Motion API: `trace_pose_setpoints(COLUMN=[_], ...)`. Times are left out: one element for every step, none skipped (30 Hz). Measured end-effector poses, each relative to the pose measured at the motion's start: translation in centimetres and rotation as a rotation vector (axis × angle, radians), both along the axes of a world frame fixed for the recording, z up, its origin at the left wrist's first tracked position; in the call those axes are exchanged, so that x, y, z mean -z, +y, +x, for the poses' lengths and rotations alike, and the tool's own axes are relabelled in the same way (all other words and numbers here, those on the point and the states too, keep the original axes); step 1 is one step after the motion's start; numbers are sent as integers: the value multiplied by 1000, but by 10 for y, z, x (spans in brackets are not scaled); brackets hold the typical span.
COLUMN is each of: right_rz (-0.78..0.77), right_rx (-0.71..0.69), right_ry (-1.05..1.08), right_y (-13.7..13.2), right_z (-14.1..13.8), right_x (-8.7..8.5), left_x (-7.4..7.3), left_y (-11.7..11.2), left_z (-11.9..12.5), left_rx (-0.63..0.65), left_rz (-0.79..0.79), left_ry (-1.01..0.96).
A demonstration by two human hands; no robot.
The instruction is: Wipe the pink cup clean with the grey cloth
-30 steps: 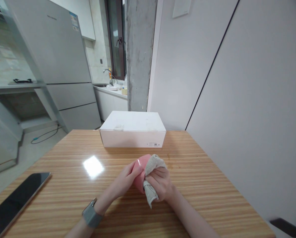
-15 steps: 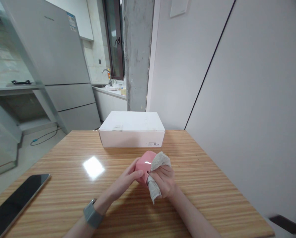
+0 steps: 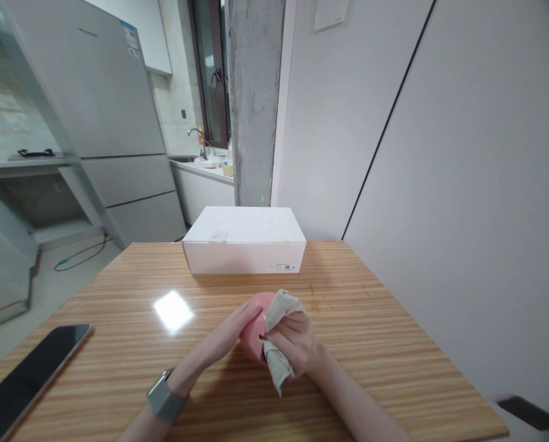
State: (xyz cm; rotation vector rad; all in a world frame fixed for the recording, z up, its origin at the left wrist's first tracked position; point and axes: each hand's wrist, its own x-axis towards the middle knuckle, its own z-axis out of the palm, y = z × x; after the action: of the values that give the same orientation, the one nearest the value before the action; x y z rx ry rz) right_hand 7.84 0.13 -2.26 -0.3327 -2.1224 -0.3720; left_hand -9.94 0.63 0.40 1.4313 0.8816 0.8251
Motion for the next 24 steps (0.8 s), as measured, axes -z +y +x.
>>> trace_pose_setpoints(right_rz=[-29,-55,-78,-98,-121,-150,-185,-219,-255,-290,-327,-369,-426,-492,-555,-598,-648,-731,-843,-974,-1109,-1226,-1303,-1343], right_rx=[1,7,14,21,29,39,47,53,59,62,61,58,49,35,17,3,-15,-44,-75,-107,-139,-166,-178,-178], right_ry=[15,33,51,72,91,117,145,180,218,260,296,329,364,404,441,463,491,567,681,822,977,1121,1225,1278], right_y=[1,1,1,1,1,1,1,1,2,2,3,4,4,5,5,5,6,6,8,11,14,19,25,31], right_z=[1,3,4,5,6,7,8,9,9,10,10,10,10,10,9,8,7,6,5,4,5,6,9,13], right_x=[-1,-1,-2,-3,-3,-4,-4,-4,-4,-3,-3,-2,-2,-1,-1,0,0,1,1,1,1,1,1,1], left_x=[-1,-2,-2,-1,1,4,7,10,13,16,19,22,23,25,26,27,27,28,28,29,30,30,30,29], left_y=[0,-1,-1,-2,-3,-3,-4,-4,-4,-4,-4,-3,-3,-2,0,1,2,4,6,8,10,13,15,17], left_z=[0,1,1,2,3,3,4,6,7,8,10,11,12,13,13,14,14,14,14,14,13,13,12,11], left_rx=[10,25,39,52,60,62,66,74,86,96,98,89,65,34,1,-25,-47,-67,-85,-109,-139,-172,-201,-221], left_rz=[2,5,3,-6,-16,-28,-43,-63,-84,-108,-131,-150,-161,-169,-177,-189,-206,-227,-250,-277,-305,-337,-370,-402], left_ry=[2,-1,-11,-24,-39,-58,-86,-125,-174,-225,-273,-312,-339,-354,-365,-375,-383,-387,-390,-392,-395,-398,-403,-414])
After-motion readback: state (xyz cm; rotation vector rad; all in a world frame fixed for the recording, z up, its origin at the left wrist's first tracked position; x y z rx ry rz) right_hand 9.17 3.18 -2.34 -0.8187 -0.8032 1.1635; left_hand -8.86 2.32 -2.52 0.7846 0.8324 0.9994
